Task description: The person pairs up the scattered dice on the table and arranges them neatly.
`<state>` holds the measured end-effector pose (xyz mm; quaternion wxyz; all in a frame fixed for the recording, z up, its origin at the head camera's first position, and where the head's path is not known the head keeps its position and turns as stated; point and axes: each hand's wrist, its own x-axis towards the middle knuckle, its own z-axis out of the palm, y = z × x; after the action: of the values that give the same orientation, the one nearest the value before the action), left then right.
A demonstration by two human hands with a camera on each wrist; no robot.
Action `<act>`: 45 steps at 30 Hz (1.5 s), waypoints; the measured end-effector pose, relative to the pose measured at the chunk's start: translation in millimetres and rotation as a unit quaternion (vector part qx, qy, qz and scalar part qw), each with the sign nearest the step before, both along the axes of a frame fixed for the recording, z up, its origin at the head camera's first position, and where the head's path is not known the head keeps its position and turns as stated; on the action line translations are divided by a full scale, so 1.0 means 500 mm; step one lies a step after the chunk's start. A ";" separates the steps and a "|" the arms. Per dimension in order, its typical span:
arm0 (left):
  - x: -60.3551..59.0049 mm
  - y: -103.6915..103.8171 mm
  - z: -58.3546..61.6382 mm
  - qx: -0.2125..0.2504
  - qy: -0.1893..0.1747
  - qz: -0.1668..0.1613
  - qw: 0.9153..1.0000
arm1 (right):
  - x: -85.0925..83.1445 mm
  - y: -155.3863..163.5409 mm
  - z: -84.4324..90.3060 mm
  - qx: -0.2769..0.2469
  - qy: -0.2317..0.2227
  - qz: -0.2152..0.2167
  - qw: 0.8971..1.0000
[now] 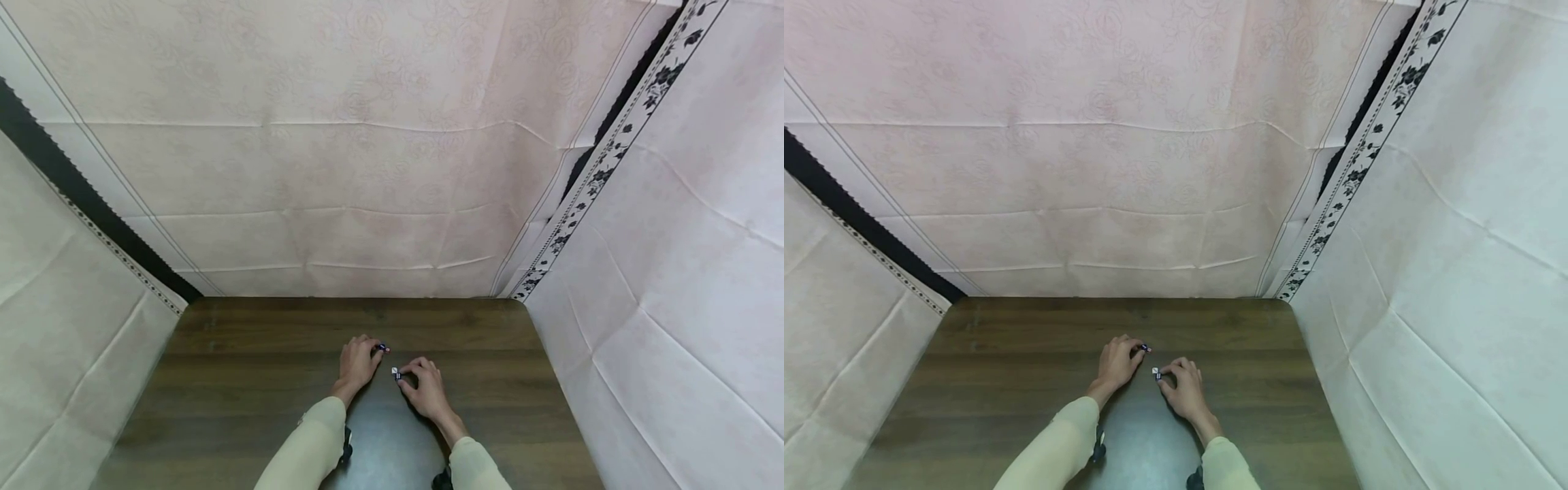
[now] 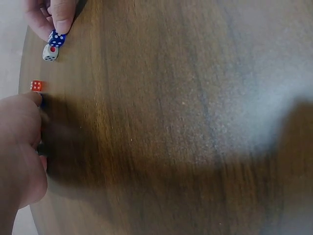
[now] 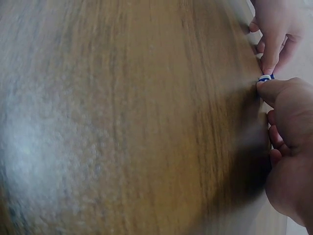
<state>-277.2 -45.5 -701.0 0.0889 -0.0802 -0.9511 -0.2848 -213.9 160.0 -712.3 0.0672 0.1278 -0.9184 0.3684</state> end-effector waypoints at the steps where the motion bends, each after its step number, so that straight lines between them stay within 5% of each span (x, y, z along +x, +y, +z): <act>1: 0.000 0.000 -0.001 0.000 0.001 0.000 1.000 | 0.000 0.000 0.001 -0.001 -0.004 -0.001 1.000; 22: 0.009 -0.016 -0.014 0.008 0.028 -0.017 0.999 | 0.007 0.004 0.005 -0.022 -0.031 -0.012 0.999; 38: 0.012 -0.023 -0.008 0.009 0.027 -0.021 0.999 | 0.051 -0.010 0.014 -0.005 -0.006 0.064 0.998; 45: 0.015 -0.027 -0.006 0.011 0.038 -0.024 0.999 | 0.066 -0.014 0.013 0.005 -0.033 0.073 0.997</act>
<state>-269.5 -59.2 -703.9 0.1192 -0.1128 -0.9416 -0.2940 -180.7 152.8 -705.7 0.0093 0.1827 -0.9101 0.3719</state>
